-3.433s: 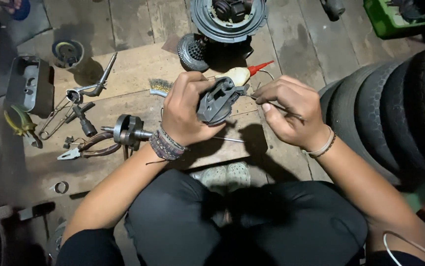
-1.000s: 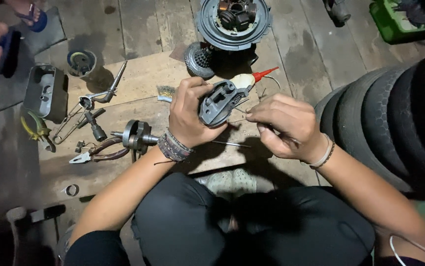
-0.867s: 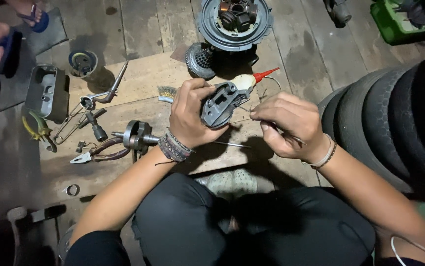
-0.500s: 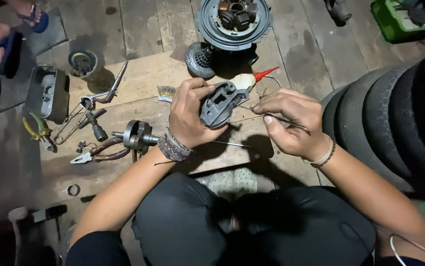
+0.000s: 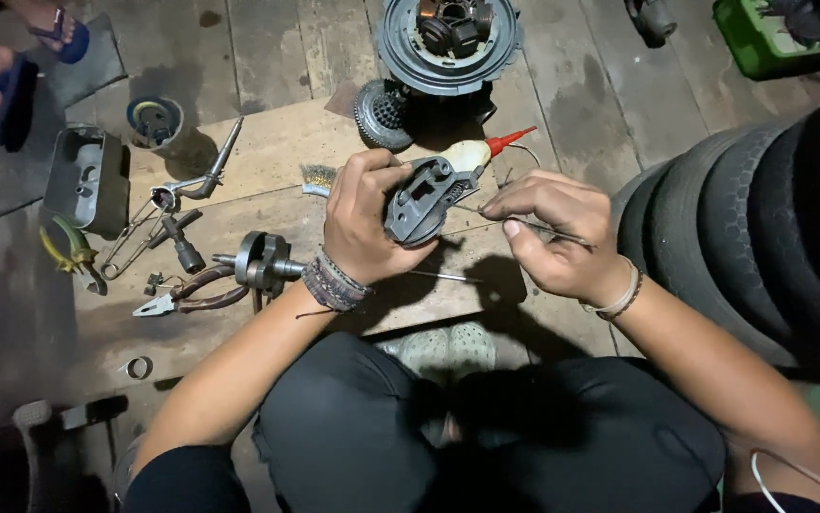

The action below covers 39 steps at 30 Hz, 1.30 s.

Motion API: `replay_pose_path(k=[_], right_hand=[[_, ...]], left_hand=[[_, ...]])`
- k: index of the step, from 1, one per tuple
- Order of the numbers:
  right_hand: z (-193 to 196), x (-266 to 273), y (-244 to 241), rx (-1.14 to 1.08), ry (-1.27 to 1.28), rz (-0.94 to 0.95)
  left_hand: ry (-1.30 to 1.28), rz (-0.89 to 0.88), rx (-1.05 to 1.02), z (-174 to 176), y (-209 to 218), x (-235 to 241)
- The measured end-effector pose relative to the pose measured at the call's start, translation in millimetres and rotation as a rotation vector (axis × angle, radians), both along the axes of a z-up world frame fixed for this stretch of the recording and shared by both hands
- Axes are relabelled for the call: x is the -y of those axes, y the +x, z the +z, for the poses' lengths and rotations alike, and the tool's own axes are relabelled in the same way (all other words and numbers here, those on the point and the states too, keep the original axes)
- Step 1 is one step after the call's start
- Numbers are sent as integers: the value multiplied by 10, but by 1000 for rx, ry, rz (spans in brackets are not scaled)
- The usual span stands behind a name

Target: A person uses a small metal pick to clean the internal passages and orifices of a disassembled carburetor part.

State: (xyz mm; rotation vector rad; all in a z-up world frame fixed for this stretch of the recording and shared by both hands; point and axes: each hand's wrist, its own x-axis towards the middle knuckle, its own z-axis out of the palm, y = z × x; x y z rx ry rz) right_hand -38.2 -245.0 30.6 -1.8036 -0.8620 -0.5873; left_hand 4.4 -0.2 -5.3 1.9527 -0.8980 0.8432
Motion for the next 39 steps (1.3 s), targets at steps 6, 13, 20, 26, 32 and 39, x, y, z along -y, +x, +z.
replay_pose_path(k=[6,13,20,26,32,39], right_hand=[[-31,29,12,-64,34,-1],[-138,90,20,-245,131,38],[-261,235,25,-428,215,11],[-90,227,73,-535,195,42],[-209,511,136,-780,-168,-44],[-347,582,69,-1139,-650,-123]], left_hand=[[5,-20,-12,-3,2,-12],[12,-32,-31,5,-5,12],[34,-13,-55,-7,-2,-2],[96,-95,-246,-324,49,210],[93,-138,-744,-727,8,435],[203,-16,-1001,-926,86,431]])
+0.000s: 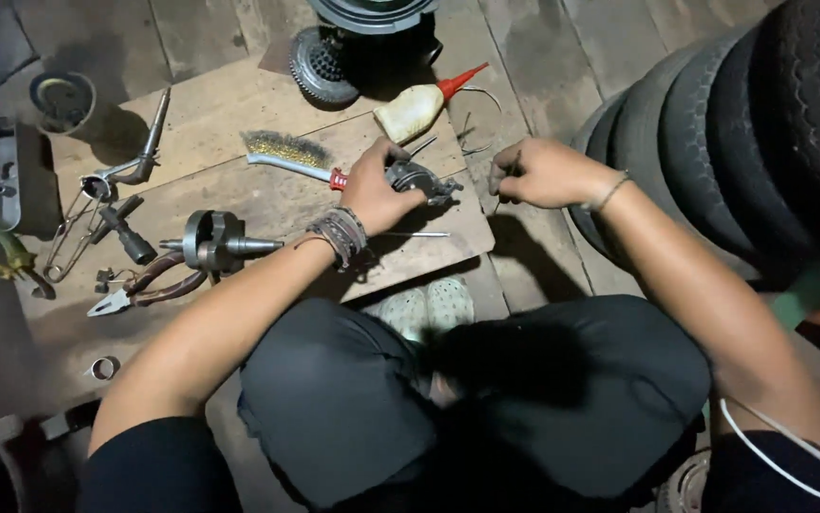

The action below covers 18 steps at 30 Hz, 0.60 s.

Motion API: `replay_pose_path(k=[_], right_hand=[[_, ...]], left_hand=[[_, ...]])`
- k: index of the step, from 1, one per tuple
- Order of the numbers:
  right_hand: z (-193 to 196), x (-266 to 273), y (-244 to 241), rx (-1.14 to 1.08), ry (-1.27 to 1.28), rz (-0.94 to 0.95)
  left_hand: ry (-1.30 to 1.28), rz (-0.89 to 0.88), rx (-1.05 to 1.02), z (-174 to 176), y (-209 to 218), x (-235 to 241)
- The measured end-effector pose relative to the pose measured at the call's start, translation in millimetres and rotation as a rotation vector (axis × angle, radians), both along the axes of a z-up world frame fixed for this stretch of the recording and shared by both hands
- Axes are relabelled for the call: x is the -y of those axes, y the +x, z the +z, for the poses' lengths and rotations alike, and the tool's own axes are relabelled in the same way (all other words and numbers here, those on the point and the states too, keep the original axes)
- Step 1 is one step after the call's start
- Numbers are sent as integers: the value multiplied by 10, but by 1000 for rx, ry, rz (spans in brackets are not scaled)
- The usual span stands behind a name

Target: A person uses a small metal pick to clean the internal passages and orifices of a disassembled carburetor part.

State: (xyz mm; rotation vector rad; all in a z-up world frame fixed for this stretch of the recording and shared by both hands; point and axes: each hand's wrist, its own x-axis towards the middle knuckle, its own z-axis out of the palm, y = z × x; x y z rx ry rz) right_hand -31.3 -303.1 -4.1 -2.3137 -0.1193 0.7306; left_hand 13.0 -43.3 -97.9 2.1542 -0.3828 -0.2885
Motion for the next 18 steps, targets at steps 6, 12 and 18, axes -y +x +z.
replay_pose_path(k=[6,12,18], right_hand=[[-904,197,204,129,-70,88],[-984,71,103,189,-126,109],[-704,83,218,285,135,-9]], left_hand=[[36,-44,-67,-31,2,-51],[63,-58,-75,-19,3,-88],[35,-41,-60,17,30,-133]])
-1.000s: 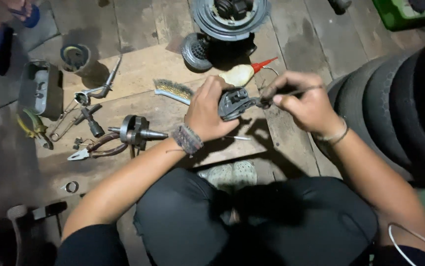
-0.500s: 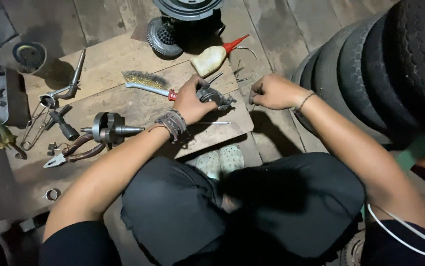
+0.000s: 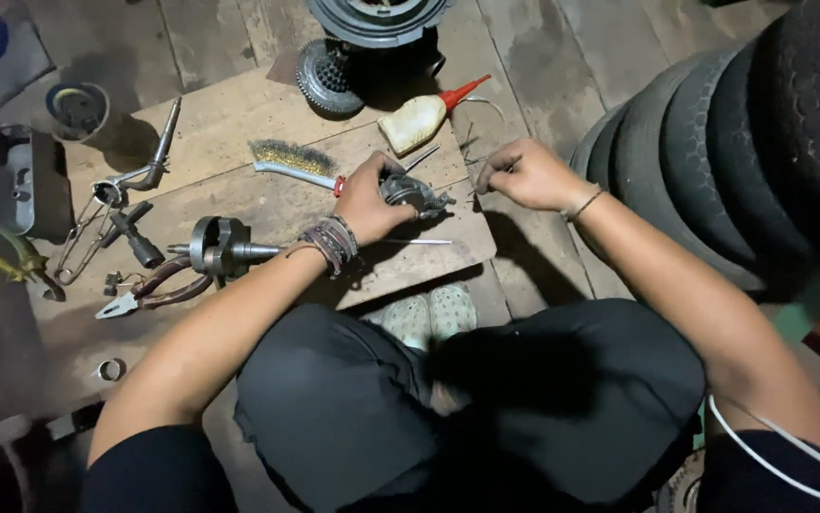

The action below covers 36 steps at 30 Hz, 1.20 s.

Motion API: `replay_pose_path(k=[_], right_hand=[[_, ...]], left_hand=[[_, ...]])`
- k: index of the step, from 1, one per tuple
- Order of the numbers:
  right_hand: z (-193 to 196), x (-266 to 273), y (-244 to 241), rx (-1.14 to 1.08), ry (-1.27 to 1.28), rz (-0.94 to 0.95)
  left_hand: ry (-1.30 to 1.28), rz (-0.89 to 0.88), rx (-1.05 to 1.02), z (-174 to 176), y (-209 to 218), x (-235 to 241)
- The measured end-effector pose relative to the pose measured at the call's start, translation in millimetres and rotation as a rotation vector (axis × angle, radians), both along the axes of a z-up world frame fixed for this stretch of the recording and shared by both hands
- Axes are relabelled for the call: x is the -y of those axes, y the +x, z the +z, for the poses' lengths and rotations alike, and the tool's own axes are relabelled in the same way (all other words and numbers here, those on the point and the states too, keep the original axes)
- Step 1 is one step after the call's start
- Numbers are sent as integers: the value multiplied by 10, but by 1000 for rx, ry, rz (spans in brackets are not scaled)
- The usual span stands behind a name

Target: A person uses a small metal pick to clean the internal passages and orifices of a disassembled carburetor part.

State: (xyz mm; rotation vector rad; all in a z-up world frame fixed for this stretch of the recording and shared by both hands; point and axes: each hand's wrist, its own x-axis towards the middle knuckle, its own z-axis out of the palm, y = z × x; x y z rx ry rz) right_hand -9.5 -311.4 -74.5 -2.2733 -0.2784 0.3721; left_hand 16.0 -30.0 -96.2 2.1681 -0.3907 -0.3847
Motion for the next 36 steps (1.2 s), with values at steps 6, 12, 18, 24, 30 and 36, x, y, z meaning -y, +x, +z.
replay_pose_path(k=[6,12,18,24,30,36], right_hand=[[-334,39,-11,-86,-20,9],[-389,124,55,-101,-75,-16],[-83,-38,-68,-111,-166,13],[345,-154,-81,-55,180,-37],[542,-219,-109,448,252,18],[553,-360,-130,633,231,165]], left_hand=[[20,-5,-7,-20,2,-65],[-33,-6,44,-3,20,-99],[-213,-37,143,158,-4,-87],[-319,-82,304,279,-21,-102],[-343,-82,461,268,-11,-100],[-313,-114,495,319,-41,-36]])
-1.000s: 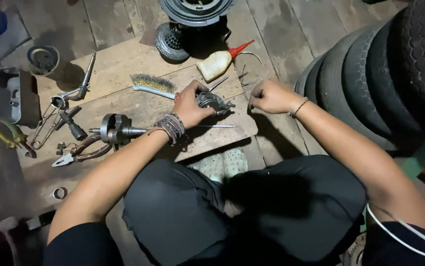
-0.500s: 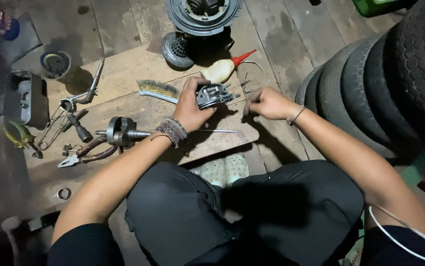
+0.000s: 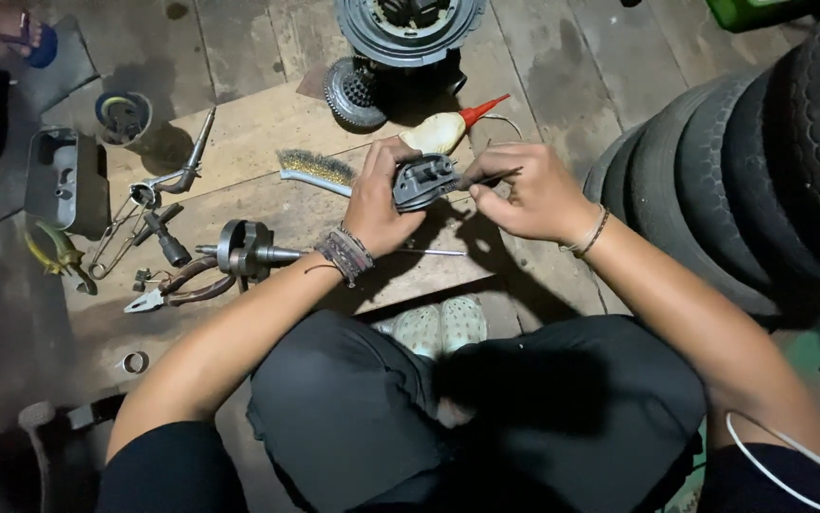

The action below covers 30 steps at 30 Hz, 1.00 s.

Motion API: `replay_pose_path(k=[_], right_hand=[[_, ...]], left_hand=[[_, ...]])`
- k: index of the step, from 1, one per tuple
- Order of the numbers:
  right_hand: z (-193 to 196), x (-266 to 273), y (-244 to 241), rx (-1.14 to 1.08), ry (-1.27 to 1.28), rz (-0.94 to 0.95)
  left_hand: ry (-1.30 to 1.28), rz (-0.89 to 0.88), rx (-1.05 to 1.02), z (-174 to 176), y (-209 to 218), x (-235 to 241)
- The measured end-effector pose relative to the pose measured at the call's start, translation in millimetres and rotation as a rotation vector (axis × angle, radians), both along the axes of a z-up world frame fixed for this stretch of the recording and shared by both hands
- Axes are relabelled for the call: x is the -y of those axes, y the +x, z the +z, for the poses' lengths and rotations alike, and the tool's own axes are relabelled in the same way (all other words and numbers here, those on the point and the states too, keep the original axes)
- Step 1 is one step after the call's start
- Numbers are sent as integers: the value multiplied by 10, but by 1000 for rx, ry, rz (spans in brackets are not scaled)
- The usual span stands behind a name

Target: A person uses a small metal pick to clean the internal passages and orifices of a disassembled carburetor part.

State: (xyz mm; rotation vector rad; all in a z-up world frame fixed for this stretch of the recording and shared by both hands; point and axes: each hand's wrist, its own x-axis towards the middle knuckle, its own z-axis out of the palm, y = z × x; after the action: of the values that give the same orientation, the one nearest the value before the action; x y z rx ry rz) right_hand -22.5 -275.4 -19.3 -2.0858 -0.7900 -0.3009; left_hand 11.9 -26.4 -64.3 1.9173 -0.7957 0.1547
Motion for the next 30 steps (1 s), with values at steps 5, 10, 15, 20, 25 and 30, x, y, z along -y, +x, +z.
replay_pose_path(k=[5,10,15,20,25,30], right_hand=[[35,-36,-34,20,-19,13],[-37,-78,-24,37,-10,62],[-257,23,54,152,49,-107],[-162,47,30,188,55,-233],[-712,-29,86,-547,-374,-219],[-927,-303,282,-721,-386,-114]], left_hand=[[20,-2,-25,30,-23,23],[46,-7,-5,35,-39,48],[-9,114,-25,-23,88,-31],[-145,359,-163,103,155,-317],[-522,797,-508,-89,478,-930],[-847,940,-583,27,403,-1257]])
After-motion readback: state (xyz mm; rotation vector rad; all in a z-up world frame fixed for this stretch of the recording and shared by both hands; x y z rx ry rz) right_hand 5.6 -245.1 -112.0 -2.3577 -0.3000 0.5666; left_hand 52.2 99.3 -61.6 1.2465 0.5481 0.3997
